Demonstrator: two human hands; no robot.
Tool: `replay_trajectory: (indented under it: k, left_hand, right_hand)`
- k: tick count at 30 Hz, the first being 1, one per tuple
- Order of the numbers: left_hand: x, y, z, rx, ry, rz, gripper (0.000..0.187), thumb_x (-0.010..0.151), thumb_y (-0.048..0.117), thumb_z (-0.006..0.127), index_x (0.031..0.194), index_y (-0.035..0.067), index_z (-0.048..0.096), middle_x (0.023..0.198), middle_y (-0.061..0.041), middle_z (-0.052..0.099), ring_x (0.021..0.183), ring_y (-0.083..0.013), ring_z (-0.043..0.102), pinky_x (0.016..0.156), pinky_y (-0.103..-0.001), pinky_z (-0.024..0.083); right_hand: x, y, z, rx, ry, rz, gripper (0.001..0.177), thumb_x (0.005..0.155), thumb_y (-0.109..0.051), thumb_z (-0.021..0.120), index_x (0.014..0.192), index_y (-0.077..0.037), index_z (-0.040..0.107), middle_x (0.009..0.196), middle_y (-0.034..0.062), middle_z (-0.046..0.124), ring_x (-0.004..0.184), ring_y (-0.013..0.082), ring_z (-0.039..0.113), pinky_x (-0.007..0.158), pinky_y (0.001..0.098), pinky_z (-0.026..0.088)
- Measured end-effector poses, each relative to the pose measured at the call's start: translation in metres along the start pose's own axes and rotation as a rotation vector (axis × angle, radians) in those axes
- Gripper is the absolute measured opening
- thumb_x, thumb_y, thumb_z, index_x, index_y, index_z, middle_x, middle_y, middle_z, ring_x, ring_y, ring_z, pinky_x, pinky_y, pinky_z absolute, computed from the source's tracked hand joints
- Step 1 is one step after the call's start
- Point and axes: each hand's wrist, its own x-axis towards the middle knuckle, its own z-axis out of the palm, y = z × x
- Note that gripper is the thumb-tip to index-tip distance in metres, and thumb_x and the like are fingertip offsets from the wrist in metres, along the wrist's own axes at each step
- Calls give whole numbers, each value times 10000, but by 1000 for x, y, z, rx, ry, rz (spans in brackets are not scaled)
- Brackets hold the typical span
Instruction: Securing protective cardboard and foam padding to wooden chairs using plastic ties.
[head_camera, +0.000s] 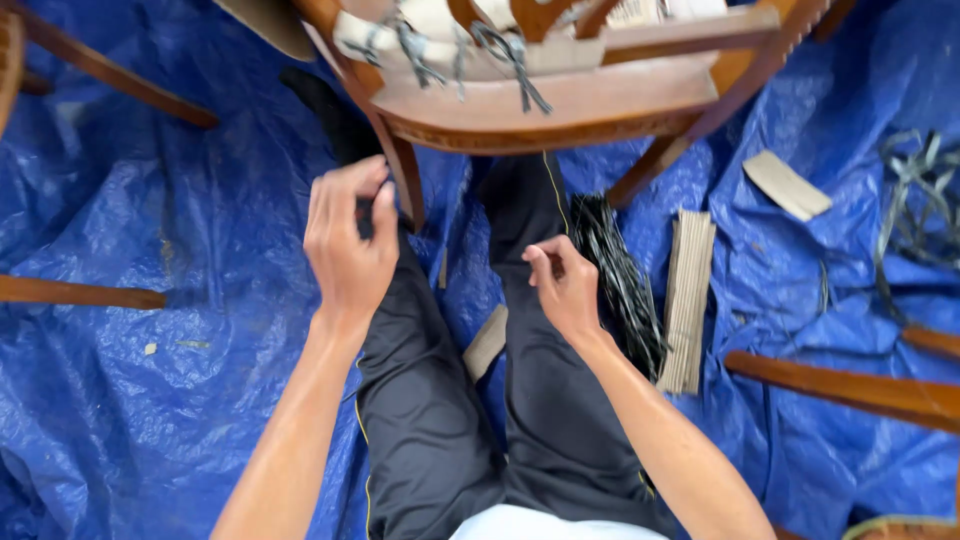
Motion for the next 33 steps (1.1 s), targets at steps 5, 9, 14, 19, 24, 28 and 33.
replay_trajectory:
  k: [5, 9, 14, 19, 24, 28, 33]
  left_hand:
    - [-154, -79, 15, 203, -307, -255, 450, 946, 125, 709, 1349, -28, 579, 1303, -220, 598, 1225, -417, 533, 1067, -483, 414]
    - [-222, -82, 15, 220, -260, -437, 460, 965, 126, 673, 1391, -12, 572, 1457, -233, 533, 1353, -429, 477, 1141, -488, 365]
    - [-213, -70, 21, 182, -201, -571, 425, 963, 107, 652, 1376, 24, 599, 1466, -200, 547, 1353, -406, 491, 1141, -474, 379]
    - [-214, -78, 24, 200, -210, -568, 409, 964, 106, 662, 1361, 22, 607, 1445, -196, 560, 1342, -399, 500, 1133, -472, 384]
    - [-216, -80, 25, 205, -200, -554, 392, 967, 103, 661, 1347, 21, 613, 1433, -192, 572, 1339, -394, 506, 1139, -471, 382]
    - [-214, -77, 26, 205, -200, -558, 391, 970, 103, 659, 1349, 20, 612, 1433, -191, 571, 1341, -391, 506, 1141, -472, 382]
    - [-211, -74, 26, 202, -207, -590, 393, 962, 106, 658, 1345, 28, 610, 1441, -185, 562, 1346, -387, 495, 1134, -469, 384]
  right_hand:
    - [-61, 84, -51, 86, 287, 225, 178, 1063, -158, 594, 1052, -4, 682, 840, 36, 731, 664, 61, 626, 612, 218, 503]
    - [-112, 196, -94, 134, 319, 826, 248, 1057, -250, 550, 1057, -69, 720, 772, 74, 700, 612, 124, 568, 560, 291, 460]
    - [-139, 241, -98, -310, 190, 652, 259, 1007, -251, 639, 958, -26, 759, 825, 104, 768, 762, 191, 719, 748, 356, 543]
    - [-102, 206, -94, -467, 417, 414, 139, 991, -135, 637, 994, -27, 725, 889, 156, 753, 844, 338, 722, 794, 435, 532]
    - [-69, 236, -107, -601, 514, 273, 84, 961, -31, 650, 1038, -44, 679, 966, 171, 735, 911, 394, 698, 797, 492, 524]
    - [-53, 249, -116, -633, 426, 438, 125, 962, -55, 645, 1079, -67, 687, 977, 152, 750, 927, 397, 701, 811, 499, 524]
    - [-44, 251, -117, -798, 295, 472, 247, 911, -208, 762, 1119, -86, 708, 989, 135, 768, 921, 396, 704, 790, 505, 530]
